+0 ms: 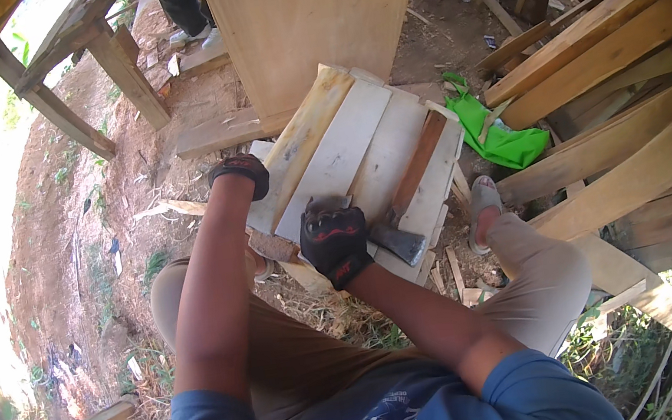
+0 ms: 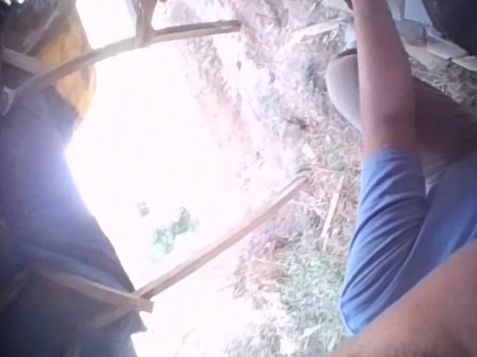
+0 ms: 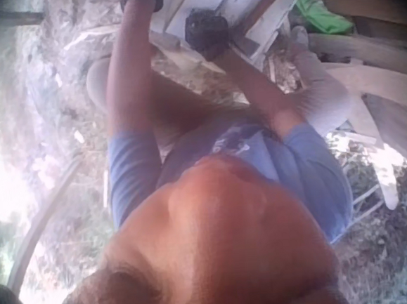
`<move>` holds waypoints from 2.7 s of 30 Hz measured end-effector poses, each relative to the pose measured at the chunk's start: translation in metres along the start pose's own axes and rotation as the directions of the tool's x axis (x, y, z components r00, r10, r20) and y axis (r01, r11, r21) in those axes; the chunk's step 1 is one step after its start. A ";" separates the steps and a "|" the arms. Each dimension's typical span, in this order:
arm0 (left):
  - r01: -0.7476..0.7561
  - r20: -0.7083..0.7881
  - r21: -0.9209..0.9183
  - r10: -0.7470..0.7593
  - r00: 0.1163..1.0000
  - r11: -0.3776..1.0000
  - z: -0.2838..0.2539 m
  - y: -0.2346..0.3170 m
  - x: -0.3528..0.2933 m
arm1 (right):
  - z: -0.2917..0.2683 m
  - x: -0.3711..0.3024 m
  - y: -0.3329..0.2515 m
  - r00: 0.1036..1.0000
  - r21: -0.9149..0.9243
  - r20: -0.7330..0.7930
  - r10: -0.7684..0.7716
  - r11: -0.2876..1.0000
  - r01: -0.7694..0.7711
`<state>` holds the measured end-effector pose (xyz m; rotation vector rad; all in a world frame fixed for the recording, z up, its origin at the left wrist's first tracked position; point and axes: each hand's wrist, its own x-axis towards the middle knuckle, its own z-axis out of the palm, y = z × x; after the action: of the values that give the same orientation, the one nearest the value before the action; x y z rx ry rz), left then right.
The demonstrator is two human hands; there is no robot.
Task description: The person sands a wooden assembly with a piece of sandpaper held by hand.
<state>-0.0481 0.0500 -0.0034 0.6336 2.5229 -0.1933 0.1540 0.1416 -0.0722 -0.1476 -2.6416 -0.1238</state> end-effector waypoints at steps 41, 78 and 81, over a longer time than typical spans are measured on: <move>-0.200 -0.516 -0.231 0.055 0.855 0.952 -0.005 0.011 -0.019 | 0.032 0.081 0.212 0.884 -0.031 0.410 -0.223 0.966 0.258; -0.243 -0.544 -0.163 0.118 0.830 0.956 0.038 0.059 -0.008 | -0.075 -0.038 0.277 0.861 0.165 0.471 -0.192 0.978 0.128; -0.256 -0.605 -0.108 0.141 0.783 0.961 0.038 0.064 -0.009 | -0.075 -0.036 0.199 0.794 0.201 0.307 -0.525 0.851 0.485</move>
<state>0.0066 0.0933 -0.0321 1.0035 2.9825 0.3802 0.2458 0.3266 -0.0116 0.6489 -2.9696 -0.1345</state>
